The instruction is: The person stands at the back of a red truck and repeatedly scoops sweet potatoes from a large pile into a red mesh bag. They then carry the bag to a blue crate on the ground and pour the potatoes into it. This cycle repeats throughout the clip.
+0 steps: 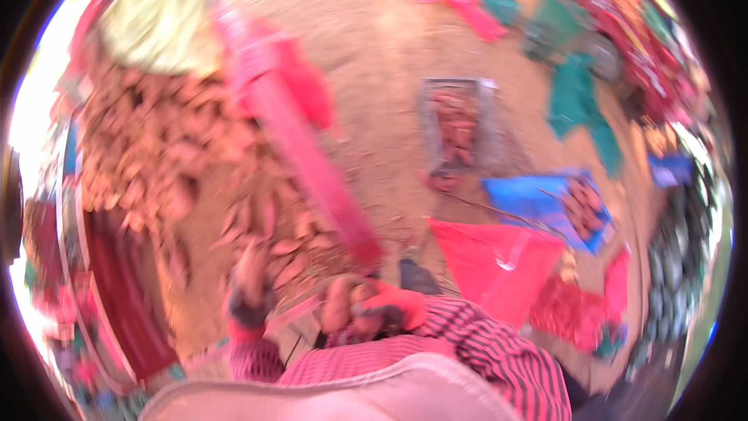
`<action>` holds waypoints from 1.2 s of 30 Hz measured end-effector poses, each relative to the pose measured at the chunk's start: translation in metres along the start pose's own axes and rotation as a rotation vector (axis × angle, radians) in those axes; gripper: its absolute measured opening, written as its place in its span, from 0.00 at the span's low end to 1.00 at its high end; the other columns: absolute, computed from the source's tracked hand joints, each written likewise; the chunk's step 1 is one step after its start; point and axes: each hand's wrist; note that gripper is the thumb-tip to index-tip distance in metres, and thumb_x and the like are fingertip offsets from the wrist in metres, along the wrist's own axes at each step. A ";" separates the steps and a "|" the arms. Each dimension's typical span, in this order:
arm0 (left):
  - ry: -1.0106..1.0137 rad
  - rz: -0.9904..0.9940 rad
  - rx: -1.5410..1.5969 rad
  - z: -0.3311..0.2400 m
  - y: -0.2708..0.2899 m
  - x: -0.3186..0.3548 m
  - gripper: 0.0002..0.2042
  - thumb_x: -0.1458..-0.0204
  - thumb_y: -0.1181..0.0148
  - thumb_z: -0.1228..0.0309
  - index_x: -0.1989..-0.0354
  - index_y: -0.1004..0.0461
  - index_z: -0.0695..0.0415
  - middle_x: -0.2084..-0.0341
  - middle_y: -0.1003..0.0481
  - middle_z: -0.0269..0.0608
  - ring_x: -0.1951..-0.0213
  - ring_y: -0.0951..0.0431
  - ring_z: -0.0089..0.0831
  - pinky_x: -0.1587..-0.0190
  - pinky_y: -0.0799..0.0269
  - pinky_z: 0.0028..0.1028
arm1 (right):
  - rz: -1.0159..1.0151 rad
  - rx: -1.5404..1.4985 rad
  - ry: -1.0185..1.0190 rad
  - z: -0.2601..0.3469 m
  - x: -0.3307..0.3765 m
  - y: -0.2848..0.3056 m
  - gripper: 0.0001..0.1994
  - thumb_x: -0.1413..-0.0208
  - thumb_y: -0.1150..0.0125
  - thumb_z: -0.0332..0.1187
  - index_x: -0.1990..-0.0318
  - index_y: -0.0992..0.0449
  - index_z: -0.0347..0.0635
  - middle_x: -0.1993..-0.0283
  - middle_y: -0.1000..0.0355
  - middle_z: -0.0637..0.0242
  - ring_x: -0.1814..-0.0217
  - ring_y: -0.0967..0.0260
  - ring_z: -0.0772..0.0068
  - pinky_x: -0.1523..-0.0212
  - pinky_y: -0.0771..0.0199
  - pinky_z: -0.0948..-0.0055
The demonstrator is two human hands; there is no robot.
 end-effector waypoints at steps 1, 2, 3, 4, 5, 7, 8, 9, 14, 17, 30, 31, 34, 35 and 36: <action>-0.007 0.055 -0.085 -0.013 -0.023 0.017 0.31 0.43 0.39 0.53 0.36 0.34 0.59 0.54 0.23 0.47 0.67 0.21 0.33 0.72 0.24 0.31 | 0.025 0.009 0.058 0.000 0.006 -0.005 0.24 0.38 0.44 0.46 0.45 0.29 0.34 0.51 0.25 0.55 0.61 0.27 0.67 0.53 0.26 0.66; -0.032 0.232 -0.226 -0.020 -0.044 0.019 0.31 0.42 0.39 0.53 0.35 0.35 0.58 0.55 0.23 0.47 0.71 0.22 0.31 0.76 0.26 0.28 | 0.051 0.003 0.105 -0.001 0.012 -0.009 0.24 0.38 0.45 0.47 0.46 0.29 0.34 0.50 0.25 0.55 0.61 0.27 0.67 0.53 0.26 0.66; -0.001 0.300 -0.332 -0.027 -0.064 0.010 0.31 0.41 0.39 0.53 0.34 0.36 0.58 0.57 0.23 0.46 0.74 0.23 0.29 0.77 0.28 0.26 | 0.074 -0.018 0.153 -0.002 0.023 -0.012 0.24 0.37 0.45 0.47 0.46 0.29 0.34 0.50 0.25 0.54 0.61 0.27 0.67 0.53 0.25 0.66; 0.132 0.234 -0.437 -0.032 -0.084 0.004 0.32 0.40 0.39 0.54 0.32 0.37 0.58 0.58 0.22 0.46 0.77 0.25 0.27 0.79 0.30 0.23 | 0.100 -0.044 0.204 -0.003 0.035 -0.015 0.24 0.37 0.46 0.48 0.46 0.28 0.34 0.50 0.25 0.54 0.60 0.27 0.66 0.53 0.25 0.65; 0.137 0.254 -0.579 -0.030 -0.108 -0.003 0.32 0.39 0.38 0.55 0.32 0.38 0.59 0.57 0.23 0.48 0.74 0.25 0.30 0.75 0.31 0.24 | 0.127 -0.093 0.241 -0.004 0.048 -0.019 0.24 0.37 0.46 0.49 0.47 0.28 0.33 0.50 0.25 0.53 0.60 0.27 0.66 0.53 0.25 0.65; -0.050 0.423 -0.903 -0.019 -0.160 -0.009 0.31 0.39 0.39 0.58 0.32 0.37 0.61 0.51 0.26 0.53 0.63 0.26 0.39 0.62 0.31 0.31 | 0.203 -0.224 0.317 -0.002 0.080 -0.024 0.25 0.36 0.48 0.50 0.48 0.28 0.33 0.50 0.25 0.52 0.60 0.27 0.65 0.53 0.25 0.65; -0.254 0.563 -1.072 -0.009 -0.191 -0.007 0.30 0.40 0.39 0.60 0.32 0.36 0.62 0.47 0.28 0.56 0.55 0.27 0.46 0.54 0.31 0.37 | 0.257 -0.318 0.356 -0.002 0.101 -0.027 0.25 0.36 0.48 0.50 0.48 0.27 0.33 0.50 0.25 0.51 0.60 0.27 0.65 0.53 0.24 0.65; -0.473 0.696 -1.237 0.003 -0.224 -0.005 0.29 0.40 0.40 0.62 0.33 0.35 0.63 0.43 0.31 0.60 0.47 0.27 0.52 0.46 0.31 0.42 | 0.311 -0.416 0.388 0.001 0.120 -0.030 0.26 0.36 0.49 0.51 0.48 0.27 0.33 0.50 0.25 0.50 0.60 0.27 0.65 0.53 0.24 0.65; -0.186 0.987 -1.255 0.076 -0.370 -0.035 0.29 0.38 0.40 0.58 0.33 0.35 0.63 0.36 0.35 0.63 0.38 0.31 0.63 0.37 0.31 0.48 | 0.683 -0.873 0.490 0.010 0.223 -0.039 0.28 0.34 0.51 0.54 0.50 0.26 0.32 0.50 0.25 0.47 0.60 0.26 0.63 0.54 0.23 0.64; -0.304 0.904 -1.240 0.126 -0.401 -0.031 0.30 0.39 0.36 0.59 0.32 0.35 0.60 0.35 0.36 0.60 0.38 0.29 0.57 0.39 0.29 0.44 | 0.872 -1.001 0.583 0.031 0.286 -0.012 0.29 0.33 0.53 0.56 0.51 0.26 0.31 0.50 0.25 0.45 0.60 0.26 0.62 0.54 0.23 0.64; 0.582 0.391 -0.682 0.098 -0.191 -0.039 0.17 0.33 0.42 0.63 0.44 0.25 0.63 0.61 0.22 0.37 0.62 0.22 0.25 0.56 0.25 0.27 | -0.750 -0.542 1.749 0.177 0.513 0.228 0.29 0.40 0.36 0.59 0.41 0.32 0.51 0.48 0.30 0.60 0.55 0.28 0.53 0.56 0.18 0.52; 0.585 0.359 -0.675 0.096 -0.168 -0.036 0.16 0.33 0.42 0.63 0.45 0.24 0.62 0.61 0.21 0.38 0.62 0.22 0.25 0.57 0.24 0.27 | -0.859 -0.742 1.644 0.181 0.510 0.240 0.30 0.40 0.37 0.60 0.40 0.33 0.53 0.45 0.31 0.59 0.53 0.28 0.50 0.56 0.18 0.49; 0.593 0.164 -0.722 0.094 -0.104 -0.021 0.16 0.33 0.42 0.63 0.46 0.24 0.61 0.62 0.21 0.39 0.64 0.21 0.28 0.59 0.23 0.29 | -0.987 -0.626 1.604 0.165 0.462 0.284 0.30 0.39 0.39 0.59 0.37 0.36 0.52 0.35 0.39 0.58 0.42 0.32 0.48 0.50 0.19 0.44; 0.559 0.185 -0.803 0.095 -0.084 -0.013 0.16 0.33 0.43 0.62 0.47 0.24 0.61 0.62 0.21 0.40 0.64 0.20 0.29 0.60 0.23 0.29 | -0.939 -0.635 1.626 0.153 0.445 0.299 0.28 0.37 0.40 0.57 0.38 0.35 0.52 0.37 0.38 0.61 0.41 0.32 0.50 0.49 0.20 0.43; 0.458 0.320 -0.993 0.096 -0.065 -0.003 0.15 0.34 0.43 0.62 0.47 0.24 0.61 0.62 0.21 0.40 0.65 0.20 0.30 0.61 0.22 0.30 | -0.818 -0.598 1.641 0.143 0.425 0.314 0.26 0.36 0.40 0.54 0.38 0.34 0.52 0.38 0.37 0.65 0.40 0.32 0.52 0.47 0.21 0.42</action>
Point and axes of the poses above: each hand's wrist, its own x-axis away from the middle knuckle, its own y-axis out of the back of the hand, z = x × y
